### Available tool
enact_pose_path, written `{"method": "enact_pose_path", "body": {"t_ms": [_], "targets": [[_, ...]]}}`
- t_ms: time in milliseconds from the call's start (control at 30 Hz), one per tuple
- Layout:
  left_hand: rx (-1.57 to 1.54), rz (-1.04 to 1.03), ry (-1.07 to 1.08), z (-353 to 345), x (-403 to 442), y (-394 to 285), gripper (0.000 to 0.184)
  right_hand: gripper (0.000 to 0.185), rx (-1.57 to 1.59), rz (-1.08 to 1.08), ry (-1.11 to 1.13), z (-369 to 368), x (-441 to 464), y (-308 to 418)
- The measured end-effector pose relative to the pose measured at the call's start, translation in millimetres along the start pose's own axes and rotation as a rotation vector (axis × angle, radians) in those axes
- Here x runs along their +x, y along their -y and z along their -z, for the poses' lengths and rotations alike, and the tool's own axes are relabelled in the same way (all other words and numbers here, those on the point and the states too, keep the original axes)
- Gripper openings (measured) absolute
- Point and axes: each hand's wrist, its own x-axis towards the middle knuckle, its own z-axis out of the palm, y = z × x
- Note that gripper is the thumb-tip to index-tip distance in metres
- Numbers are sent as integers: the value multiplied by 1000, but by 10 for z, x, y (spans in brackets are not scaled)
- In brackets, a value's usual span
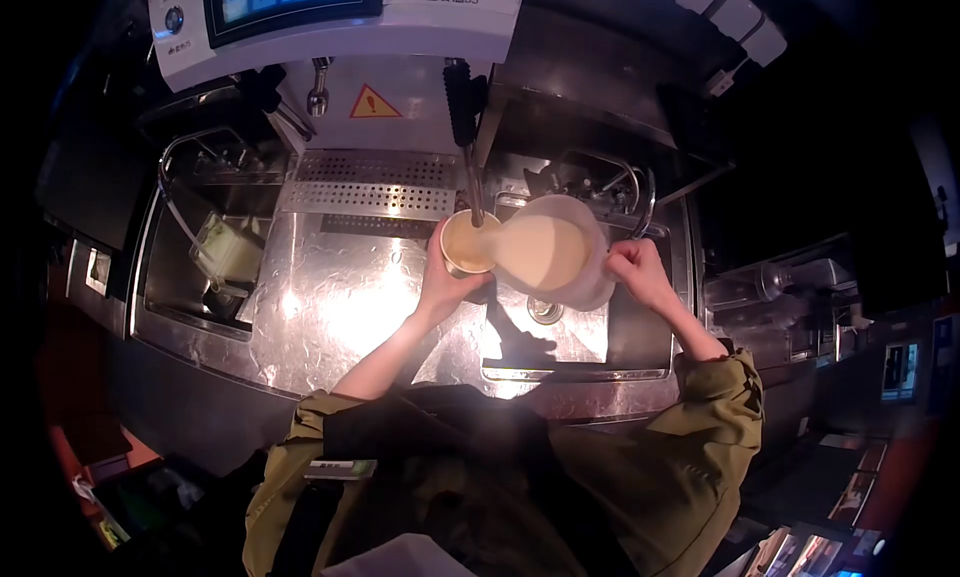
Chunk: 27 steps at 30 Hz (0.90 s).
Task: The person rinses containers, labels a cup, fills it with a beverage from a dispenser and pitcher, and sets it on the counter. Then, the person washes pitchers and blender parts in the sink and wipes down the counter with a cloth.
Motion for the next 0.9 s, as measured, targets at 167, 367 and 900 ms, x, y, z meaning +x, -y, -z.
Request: {"method": "enact_pose_path", "body": {"t_ms": [167, 367, 900], "targets": [[-46, -18, 11, 2, 9, 30, 99, 18, -75, -8, 16, 84, 15, 125], [-20, -5, 33, 23, 4, -37, 99, 20, -184, -41, -13, 119, 28, 349], [-23, -12, 28, -27, -7, 56, 105, 28, -433, 26, -5, 151, 83, 714]]}}
